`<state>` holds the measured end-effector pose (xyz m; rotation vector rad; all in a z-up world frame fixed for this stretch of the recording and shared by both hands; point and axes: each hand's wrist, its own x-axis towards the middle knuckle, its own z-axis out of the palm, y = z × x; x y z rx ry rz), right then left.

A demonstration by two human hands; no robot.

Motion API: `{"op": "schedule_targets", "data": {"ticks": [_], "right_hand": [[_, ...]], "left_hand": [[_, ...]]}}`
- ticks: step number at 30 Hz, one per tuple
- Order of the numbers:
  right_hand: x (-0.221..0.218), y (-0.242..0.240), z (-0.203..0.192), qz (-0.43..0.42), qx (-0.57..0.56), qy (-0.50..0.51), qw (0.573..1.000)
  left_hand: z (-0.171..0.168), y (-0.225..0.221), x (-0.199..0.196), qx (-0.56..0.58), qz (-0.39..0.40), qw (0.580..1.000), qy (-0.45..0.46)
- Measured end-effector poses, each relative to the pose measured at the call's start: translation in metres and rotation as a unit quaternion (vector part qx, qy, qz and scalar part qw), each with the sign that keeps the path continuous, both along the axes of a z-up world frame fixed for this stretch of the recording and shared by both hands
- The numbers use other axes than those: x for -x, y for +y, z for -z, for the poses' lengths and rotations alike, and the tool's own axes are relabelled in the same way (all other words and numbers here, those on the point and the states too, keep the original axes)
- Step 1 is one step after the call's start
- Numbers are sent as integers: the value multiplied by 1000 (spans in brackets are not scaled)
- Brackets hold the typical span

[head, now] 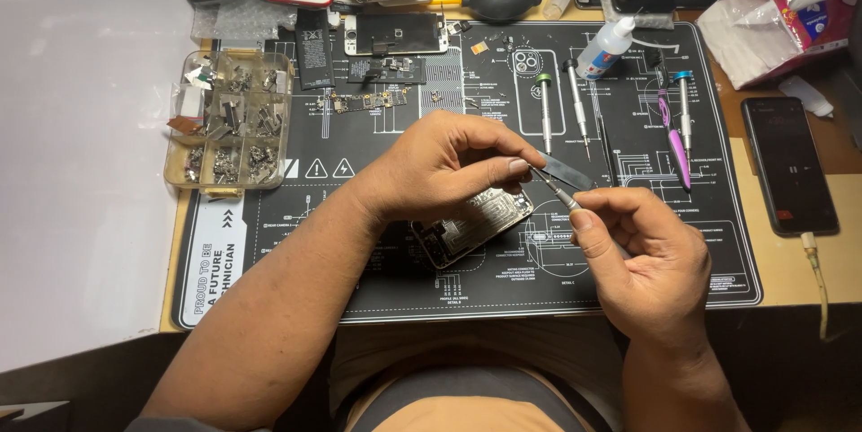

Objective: Technician installing and adjusting internal components on a mobile phone motherboard using precision tools.

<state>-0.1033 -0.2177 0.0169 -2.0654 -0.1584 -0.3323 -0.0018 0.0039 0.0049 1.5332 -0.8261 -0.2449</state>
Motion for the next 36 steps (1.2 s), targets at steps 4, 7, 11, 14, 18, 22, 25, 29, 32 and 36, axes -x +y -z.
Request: {"op": "schedule_targets", "data": {"ticks": [4, 7, 11, 14, 18, 22, 25, 29, 32, 36], "right_hand": [[0, 0, 2, -3, -2, -5, 1000], [0, -1, 3, -2, -5, -3, 1000], [1, -1, 4, -3, -14, -8, 1000], [2, -1, 2, 1, -8, -13, 1000], [3, -2, 4, 16, -15, -23, 999], [2, -3, 8, 45, -38, -18, 998], [-5, -1, 8, 26, -70, -25, 997], [-17, 6, 8, -10, -168, 10, 986], [-22, 17, -3, -9, -147, 24, 989], [-32, 35, -14, -36, -99, 0, 994]], "left_hand": [[0, 0, 0, 2, 5, 1000, 8], [0, 0, 0, -6, 3, 1000, -6], [-1, -1, 1, -4, -1, 999, 33], [1, -2, 1, 18, 2, 998, 58], [-3, 0, 3, 72, 1, 994, 83], [-9, -2, 5, 87, -22, 989, 117], [-6, -6, 6, 124, -27, 983, 134], [1, -9, 4, 186, -43, 972, 134], [1, -7, 3, 204, -52, 970, 118], [-4, -6, 5, 191, -66, 975, 95]]}}
